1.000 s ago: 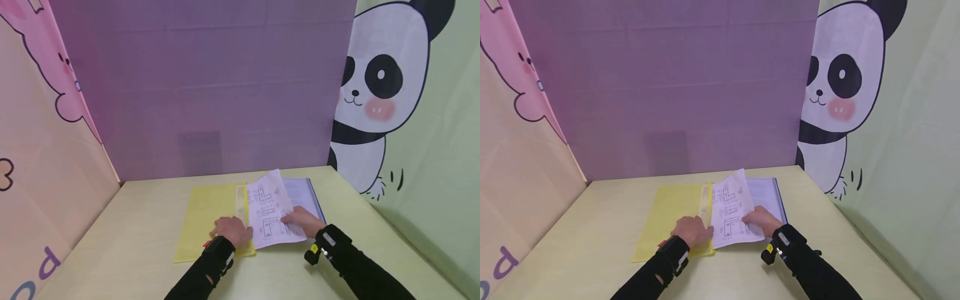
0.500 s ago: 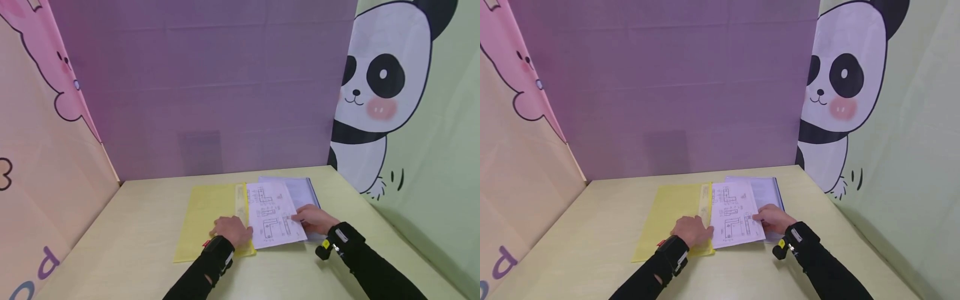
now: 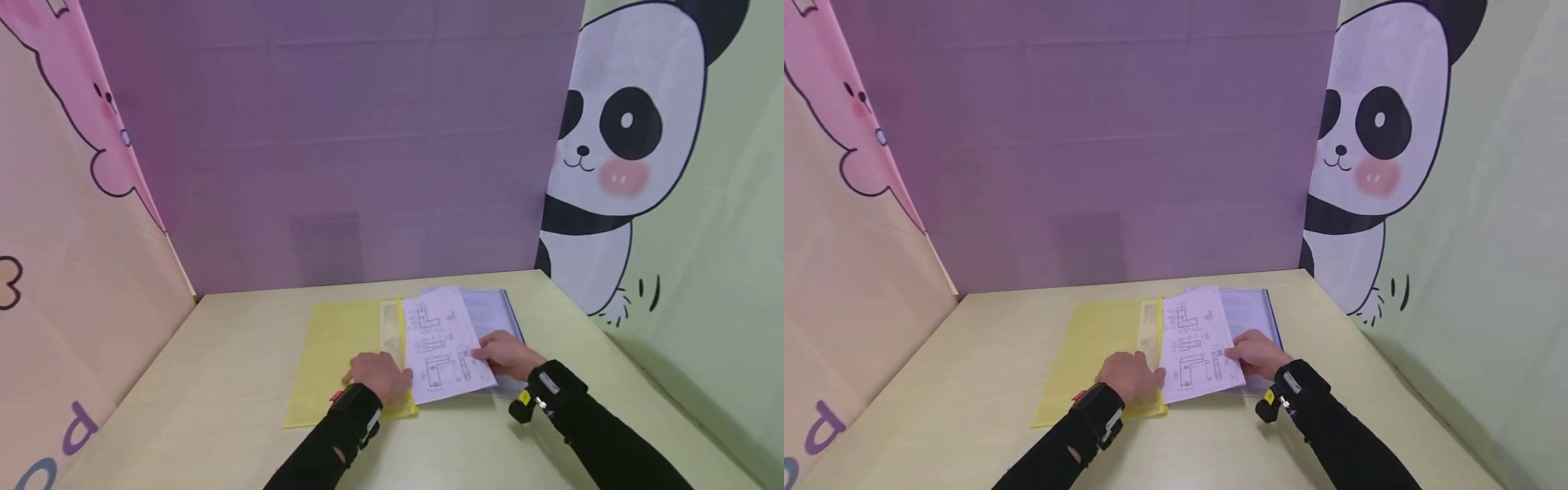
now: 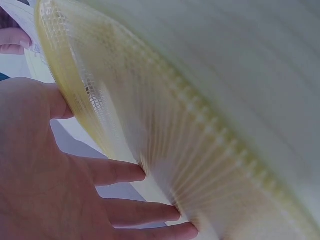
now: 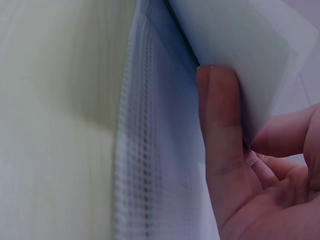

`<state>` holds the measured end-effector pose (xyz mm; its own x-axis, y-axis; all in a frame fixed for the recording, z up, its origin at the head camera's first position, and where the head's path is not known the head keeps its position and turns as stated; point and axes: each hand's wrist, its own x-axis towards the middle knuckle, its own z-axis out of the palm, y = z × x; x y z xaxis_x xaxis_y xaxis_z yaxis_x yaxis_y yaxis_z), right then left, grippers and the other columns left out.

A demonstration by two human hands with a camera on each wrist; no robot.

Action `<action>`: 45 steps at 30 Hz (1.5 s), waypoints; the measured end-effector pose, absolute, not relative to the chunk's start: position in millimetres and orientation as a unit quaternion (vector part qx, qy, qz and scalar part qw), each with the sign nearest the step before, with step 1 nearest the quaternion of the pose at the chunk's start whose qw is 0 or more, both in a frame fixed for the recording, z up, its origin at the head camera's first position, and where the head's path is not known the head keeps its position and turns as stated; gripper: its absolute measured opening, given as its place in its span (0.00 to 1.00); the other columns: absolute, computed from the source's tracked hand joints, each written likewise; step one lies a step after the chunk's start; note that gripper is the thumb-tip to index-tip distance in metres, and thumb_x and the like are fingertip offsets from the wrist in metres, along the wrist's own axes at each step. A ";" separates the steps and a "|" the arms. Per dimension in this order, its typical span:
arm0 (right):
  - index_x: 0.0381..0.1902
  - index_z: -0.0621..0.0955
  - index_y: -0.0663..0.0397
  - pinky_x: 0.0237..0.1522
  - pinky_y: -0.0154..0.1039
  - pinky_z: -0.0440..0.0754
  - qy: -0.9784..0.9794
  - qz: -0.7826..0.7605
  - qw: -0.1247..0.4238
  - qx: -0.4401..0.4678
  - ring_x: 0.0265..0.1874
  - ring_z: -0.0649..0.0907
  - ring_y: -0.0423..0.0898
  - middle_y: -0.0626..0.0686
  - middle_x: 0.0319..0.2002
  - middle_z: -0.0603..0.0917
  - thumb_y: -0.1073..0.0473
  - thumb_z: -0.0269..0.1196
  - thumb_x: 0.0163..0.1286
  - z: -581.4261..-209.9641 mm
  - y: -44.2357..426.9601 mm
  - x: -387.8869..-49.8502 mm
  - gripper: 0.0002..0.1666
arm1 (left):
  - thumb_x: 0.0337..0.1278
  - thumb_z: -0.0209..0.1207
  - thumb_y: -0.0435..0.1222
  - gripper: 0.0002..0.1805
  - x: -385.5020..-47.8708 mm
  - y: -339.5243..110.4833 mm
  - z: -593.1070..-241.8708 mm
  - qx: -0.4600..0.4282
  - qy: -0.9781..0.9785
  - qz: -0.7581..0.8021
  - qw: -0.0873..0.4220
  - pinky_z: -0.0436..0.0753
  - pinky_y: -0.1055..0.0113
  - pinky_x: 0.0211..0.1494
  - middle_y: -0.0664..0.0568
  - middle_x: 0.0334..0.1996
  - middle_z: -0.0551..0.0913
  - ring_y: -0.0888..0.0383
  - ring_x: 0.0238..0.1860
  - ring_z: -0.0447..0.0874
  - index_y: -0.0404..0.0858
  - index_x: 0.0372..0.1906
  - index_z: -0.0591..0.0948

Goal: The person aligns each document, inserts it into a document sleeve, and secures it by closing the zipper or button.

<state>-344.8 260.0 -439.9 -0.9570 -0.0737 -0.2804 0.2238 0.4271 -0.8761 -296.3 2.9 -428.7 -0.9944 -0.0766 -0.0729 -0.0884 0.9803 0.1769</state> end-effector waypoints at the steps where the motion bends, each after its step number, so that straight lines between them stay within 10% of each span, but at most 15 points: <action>1: 0.55 0.79 0.72 0.38 0.41 0.84 0.834 -0.532 0.139 0.044 0.36 0.84 0.51 0.60 0.43 0.85 0.64 0.62 0.74 -440.3 258.8 -345.1 0.17 | 0.59 0.57 0.63 0.35 -296.5 2.9 -429.1 -0.041 0.995 0.088 0.032 0.80 0.33 0.49 0.36 0.38 0.81 0.38 0.43 0.78 0.32 0.45 0.85; 45: 0.48 0.80 0.73 0.38 0.42 0.85 0.835 -0.535 0.127 0.002 0.35 0.84 0.51 0.62 0.41 0.84 0.69 0.66 0.67 -440.3 248.8 -346.7 0.14 | 0.59 0.58 0.61 0.33 -297.0 5.4 -430.2 -0.045 0.994 0.093 0.027 0.80 0.32 0.49 0.34 0.39 0.80 0.37 0.43 0.77 0.33 0.47 0.84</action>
